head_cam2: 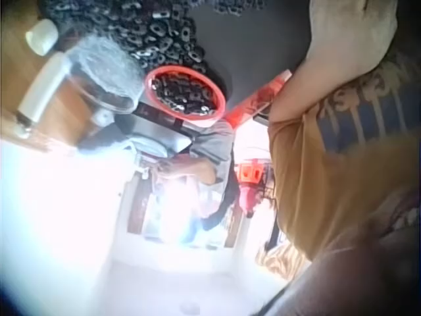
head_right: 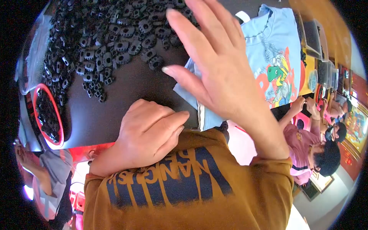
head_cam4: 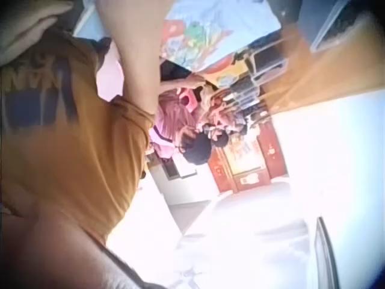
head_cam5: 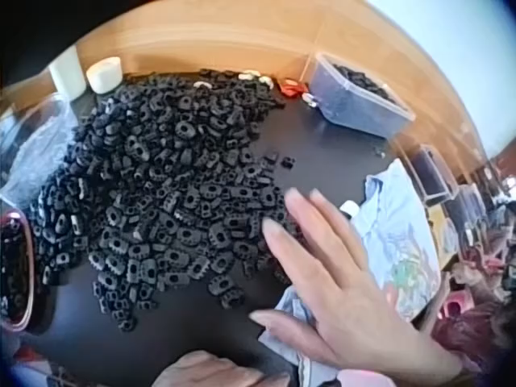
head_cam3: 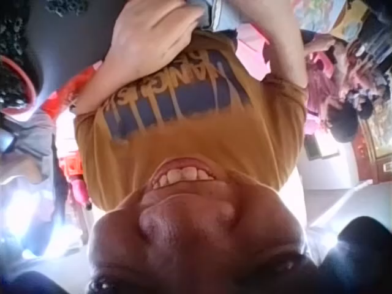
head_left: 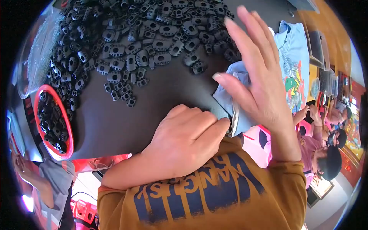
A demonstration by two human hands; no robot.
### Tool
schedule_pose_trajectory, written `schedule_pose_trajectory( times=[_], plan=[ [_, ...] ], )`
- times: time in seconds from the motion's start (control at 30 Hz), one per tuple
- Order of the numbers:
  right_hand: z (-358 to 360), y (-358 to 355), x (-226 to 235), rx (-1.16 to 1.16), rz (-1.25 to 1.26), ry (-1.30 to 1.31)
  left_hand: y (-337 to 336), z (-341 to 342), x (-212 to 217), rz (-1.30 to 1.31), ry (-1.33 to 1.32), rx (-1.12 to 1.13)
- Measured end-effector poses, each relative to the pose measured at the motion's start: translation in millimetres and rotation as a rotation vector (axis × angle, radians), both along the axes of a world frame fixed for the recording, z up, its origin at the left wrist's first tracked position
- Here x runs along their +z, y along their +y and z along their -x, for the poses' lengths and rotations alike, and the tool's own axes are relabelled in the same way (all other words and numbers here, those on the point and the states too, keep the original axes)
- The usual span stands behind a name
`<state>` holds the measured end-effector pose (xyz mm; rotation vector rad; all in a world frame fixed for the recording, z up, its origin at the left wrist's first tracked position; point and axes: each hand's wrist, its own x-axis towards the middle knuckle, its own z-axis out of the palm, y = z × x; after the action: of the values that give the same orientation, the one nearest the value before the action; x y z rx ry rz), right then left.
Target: Assembling plastic cord locks by inserting spring mechanisms into the housing.
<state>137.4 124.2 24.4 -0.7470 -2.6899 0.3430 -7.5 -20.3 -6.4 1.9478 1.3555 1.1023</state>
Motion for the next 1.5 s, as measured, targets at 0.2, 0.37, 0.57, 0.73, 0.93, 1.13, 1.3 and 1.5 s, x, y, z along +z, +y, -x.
schedule_pose_trajectory(
  times=[0.2, 0.37, 0.57, 0.73, 0.93, 1.13, 1.3, 1.5],
  plan=[
    [44.0, 30.9, 13.0, 0.167, 0.036, -0.096, -1.6, 1.9, -0.6, -0.033, -0.081, 0.004],
    [63.3, 35.6, 4.6, 0.225, 0.129, -0.181, -6.6, 5.4, -6.2, -0.078, -0.129, 0.032],
    [72.1, 62.0, -50.5, 0.624, -0.330, 0.333, -4.8, 3.8, -8.8, -0.127, -0.109, -0.026],
    [64.9, 34.0, 5.6, 0.271, 0.101, -0.239, -5.8, 5.7, -9.5, -0.131, -0.093, -0.031],
    [67.5, 39.9, -5.3, 0.302, -0.077, -0.160, -3.5, 6.4, -7.3, -0.110, -0.076, -0.055],
    [71.0, 33.4, -12.1, 0.318, -0.054, -0.181, -2.4, 8.2, -3.2, -0.086, -0.075, -0.072],
    [73.0, 27.9, -2.0, 0.339, 0.014, -0.162, -0.4, 9.6, -0.2, -0.072, -0.056, -0.087],
    [88.2, 24.6, -13.9, 0.368, 0.005, -0.013, 3.9, 8.3, 3.2, -0.073, -0.023, -0.088]
  ],
)
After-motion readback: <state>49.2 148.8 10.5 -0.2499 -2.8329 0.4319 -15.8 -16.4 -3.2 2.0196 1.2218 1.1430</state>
